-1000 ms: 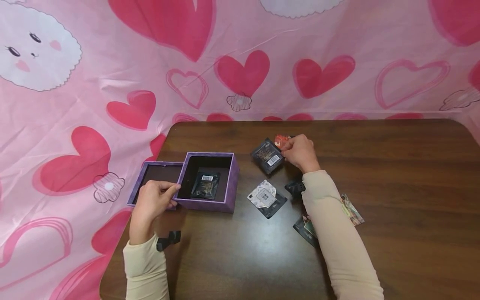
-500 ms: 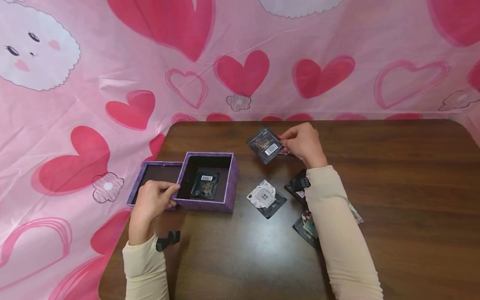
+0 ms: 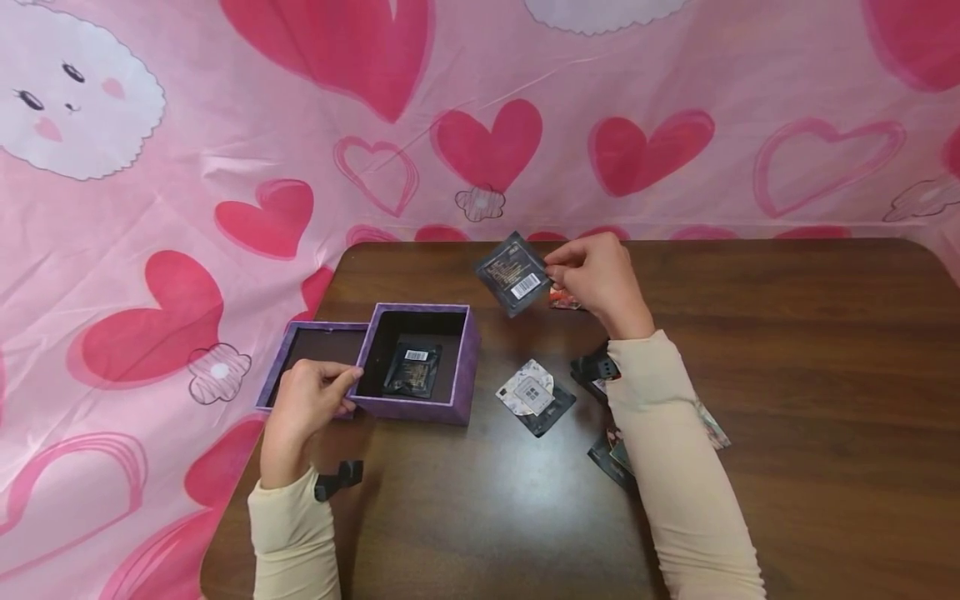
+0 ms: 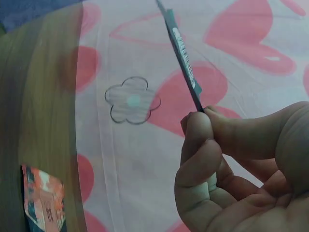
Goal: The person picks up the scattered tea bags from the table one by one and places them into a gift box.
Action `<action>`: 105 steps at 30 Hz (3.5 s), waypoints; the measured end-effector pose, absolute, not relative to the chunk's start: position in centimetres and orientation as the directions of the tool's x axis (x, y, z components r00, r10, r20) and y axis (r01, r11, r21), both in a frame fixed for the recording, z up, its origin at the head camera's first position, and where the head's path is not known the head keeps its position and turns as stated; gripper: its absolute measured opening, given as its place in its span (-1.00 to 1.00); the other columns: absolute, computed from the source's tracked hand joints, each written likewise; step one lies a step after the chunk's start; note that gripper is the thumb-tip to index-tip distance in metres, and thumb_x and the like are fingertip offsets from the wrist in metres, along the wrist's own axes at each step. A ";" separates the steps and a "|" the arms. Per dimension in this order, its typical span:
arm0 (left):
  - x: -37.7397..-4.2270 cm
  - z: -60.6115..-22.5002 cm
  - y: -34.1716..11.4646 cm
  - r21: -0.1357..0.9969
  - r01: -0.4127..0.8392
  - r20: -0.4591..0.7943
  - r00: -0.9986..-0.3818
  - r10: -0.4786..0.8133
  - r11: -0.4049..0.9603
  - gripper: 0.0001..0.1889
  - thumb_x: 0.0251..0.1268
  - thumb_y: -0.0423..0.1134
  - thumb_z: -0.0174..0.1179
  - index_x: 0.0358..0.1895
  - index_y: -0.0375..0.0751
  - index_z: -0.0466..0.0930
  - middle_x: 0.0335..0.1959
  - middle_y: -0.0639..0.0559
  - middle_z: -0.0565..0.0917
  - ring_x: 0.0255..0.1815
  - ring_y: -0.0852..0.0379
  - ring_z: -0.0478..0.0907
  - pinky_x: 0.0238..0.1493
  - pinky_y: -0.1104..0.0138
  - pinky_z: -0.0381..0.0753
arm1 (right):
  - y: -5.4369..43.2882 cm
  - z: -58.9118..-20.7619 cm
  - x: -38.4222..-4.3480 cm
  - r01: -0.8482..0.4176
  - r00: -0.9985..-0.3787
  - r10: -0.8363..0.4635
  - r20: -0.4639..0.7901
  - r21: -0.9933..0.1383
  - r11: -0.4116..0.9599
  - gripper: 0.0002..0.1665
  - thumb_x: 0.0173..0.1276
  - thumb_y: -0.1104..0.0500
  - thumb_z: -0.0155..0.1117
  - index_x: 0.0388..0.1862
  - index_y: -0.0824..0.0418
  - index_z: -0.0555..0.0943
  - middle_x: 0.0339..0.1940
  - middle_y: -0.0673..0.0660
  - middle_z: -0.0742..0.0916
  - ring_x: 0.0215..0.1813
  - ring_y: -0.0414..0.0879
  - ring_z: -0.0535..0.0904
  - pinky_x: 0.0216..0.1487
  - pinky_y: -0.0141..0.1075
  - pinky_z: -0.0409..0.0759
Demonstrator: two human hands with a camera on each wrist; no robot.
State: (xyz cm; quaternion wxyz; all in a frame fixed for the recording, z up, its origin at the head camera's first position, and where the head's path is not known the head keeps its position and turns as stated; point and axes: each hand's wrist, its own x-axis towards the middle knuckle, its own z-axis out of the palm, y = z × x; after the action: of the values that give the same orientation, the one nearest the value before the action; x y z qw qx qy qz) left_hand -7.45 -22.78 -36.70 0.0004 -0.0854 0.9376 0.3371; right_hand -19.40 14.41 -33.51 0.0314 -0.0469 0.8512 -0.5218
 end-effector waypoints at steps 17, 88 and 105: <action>-7.4 -36.7 -22.8 0.624 -0.143 -0.044 -0.988 -0.148 0.768 -0.81 0.36 -0.27 0.33 -0.16 -0.35 0.79 -0.67 0.01 0.65 -0.64 0.05 0.67 -0.55 0.32 0.55 | 11.0 -33.2 -19.2 -0.077 -0.971 -0.238 -0.004 -0.940 0.331 -0.77 0.35 0.34 0.34 -0.05 0.39 0.75 -0.21 0.29 0.75 -0.41 0.04 0.69 -0.41 -0.27 0.66; -7.6 -36.8 -23.2 0.642 -0.145 -0.071 -0.989 -0.131 0.752 -0.81 0.34 -0.28 0.35 -0.15 -0.37 0.79 -0.67 0.01 0.66 -0.63 0.02 0.68 -0.55 0.29 0.57 | 11.5 -36.0 -21.8 -0.011 -0.977 -0.195 -0.089 -0.887 0.461 -0.72 0.38 0.25 0.37 0.00 0.38 0.71 -0.18 0.31 0.77 -0.39 0.02 0.68 -0.34 -0.20 0.69; -7.5 -36.7 -23.0 0.650 -0.151 -0.072 -0.988 -0.137 0.744 -0.82 0.34 -0.29 0.35 -0.16 -0.38 0.79 -0.65 -0.01 0.66 -0.62 -0.02 0.68 -0.56 0.31 0.59 | 15.4 -38.9 -24.4 0.050 -0.992 -0.065 -0.108 -0.810 0.584 -0.69 0.37 0.22 0.32 -0.02 0.42 0.71 -0.06 0.38 0.70 -0.07 0.18 0.52 -0.23 -0.18 0.63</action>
State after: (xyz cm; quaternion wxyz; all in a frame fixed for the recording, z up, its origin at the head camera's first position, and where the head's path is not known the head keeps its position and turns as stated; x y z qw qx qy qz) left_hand -7.53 -22.96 -36.68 0.0097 -0.0770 0.9339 0.3491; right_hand -24.40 15.44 -38.89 0.0629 -0.0042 0.8878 -0.4559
